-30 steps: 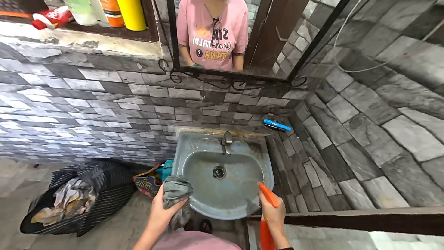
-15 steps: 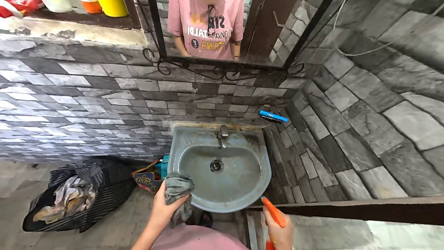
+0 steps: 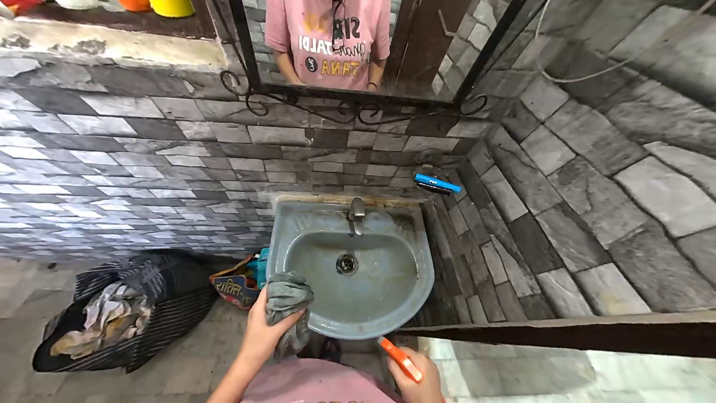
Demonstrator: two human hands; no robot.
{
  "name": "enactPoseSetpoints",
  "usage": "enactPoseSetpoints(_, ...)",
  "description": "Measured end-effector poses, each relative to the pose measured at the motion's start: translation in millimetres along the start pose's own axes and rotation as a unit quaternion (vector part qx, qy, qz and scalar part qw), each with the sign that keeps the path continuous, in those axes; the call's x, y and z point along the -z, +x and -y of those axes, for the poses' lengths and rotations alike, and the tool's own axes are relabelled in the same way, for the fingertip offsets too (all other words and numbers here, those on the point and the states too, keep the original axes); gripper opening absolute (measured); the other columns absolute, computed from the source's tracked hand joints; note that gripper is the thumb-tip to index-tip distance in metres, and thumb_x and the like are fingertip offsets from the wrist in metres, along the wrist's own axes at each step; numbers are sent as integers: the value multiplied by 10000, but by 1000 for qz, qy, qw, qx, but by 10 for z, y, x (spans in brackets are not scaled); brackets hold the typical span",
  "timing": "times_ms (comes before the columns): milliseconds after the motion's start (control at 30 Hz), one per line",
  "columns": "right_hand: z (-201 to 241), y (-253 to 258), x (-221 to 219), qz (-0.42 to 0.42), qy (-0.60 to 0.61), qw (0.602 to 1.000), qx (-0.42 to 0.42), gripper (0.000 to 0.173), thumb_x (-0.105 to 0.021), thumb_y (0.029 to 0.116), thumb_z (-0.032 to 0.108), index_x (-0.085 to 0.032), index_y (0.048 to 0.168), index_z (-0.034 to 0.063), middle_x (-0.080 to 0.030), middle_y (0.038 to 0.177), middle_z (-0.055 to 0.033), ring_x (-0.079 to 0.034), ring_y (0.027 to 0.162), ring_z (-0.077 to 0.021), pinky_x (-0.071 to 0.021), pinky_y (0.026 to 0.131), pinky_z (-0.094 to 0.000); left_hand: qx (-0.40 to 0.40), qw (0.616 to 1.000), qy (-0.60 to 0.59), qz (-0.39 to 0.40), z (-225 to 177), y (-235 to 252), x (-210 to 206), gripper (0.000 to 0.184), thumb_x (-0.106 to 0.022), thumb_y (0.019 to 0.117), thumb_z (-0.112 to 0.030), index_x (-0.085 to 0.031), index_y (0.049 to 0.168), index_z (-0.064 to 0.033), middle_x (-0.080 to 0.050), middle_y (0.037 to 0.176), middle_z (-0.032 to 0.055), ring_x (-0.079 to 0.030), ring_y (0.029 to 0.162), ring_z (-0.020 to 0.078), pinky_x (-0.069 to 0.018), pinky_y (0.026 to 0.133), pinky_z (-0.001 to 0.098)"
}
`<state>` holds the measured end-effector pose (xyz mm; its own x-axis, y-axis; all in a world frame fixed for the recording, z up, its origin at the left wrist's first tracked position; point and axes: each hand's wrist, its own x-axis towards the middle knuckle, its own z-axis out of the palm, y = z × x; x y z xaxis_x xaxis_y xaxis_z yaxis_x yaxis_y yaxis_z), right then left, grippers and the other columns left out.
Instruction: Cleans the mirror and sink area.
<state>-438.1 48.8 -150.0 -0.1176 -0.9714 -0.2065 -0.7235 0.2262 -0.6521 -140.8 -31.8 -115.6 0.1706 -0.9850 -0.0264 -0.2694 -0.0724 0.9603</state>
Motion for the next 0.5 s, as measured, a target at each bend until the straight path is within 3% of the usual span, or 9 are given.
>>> enactPoseSetpoints(67,-11,11,15,15,-3,1000,-10,296,-653,849,284,-739,812,3,-686,708,-168,-686,706,-364,-494,639,-602,0,1000,-2,-4,15,1,14,864,-827,690,-275,-483,1381,112,-669,1243,138,-629,1146,31,-493,1016,208)
enactPoseSetpoints(167,-212,39,94,43,41,998,-10,287,-659,879,230,-767,1027,9,-746,878,-176,-722,835,-351,-537,749,-598,5,1000,-5,-6,10,4,37,856,-824,688,-268,-483,1375,112,-669,1237,130,-628,1135,25,-495,1010,206)
enactPoseSetpoints(233,-407,22,125,13,76,997,-8,304,-658,879,206,-757,1079,0,-757,935,-170,-731,855,-321,-558,777,-572,6,1000,-10,-6,21,11,51,853,-827,685,-270,-488,1372,105,-673,1230,124,-633,1131,25,-503,1005,208)
enactPoseSetpoints(333,-713,11,151,-80,85,992,-50,284,-651,869,212,-759,1002,-15,-735,833,-164,-690,685,-295,-555,652,-540,-1,1000,-13,-5,23,17,56,848,-830,683,-266,-491,1370,96,-680,1213,101,-638,1116,11,-511,989,192)
enactPoseSetpoints(500,-894,12,401,-163,15,982,-91,323,-642,849,274,-737,868,-35,-681,718,-195,-658,651,-361,-499,631,-607,-10,1000,-17,3,28,23,42,839,-830,690,-264,-492,1366,99,-684,1211,96,-640,1113,3,-512,989,184)
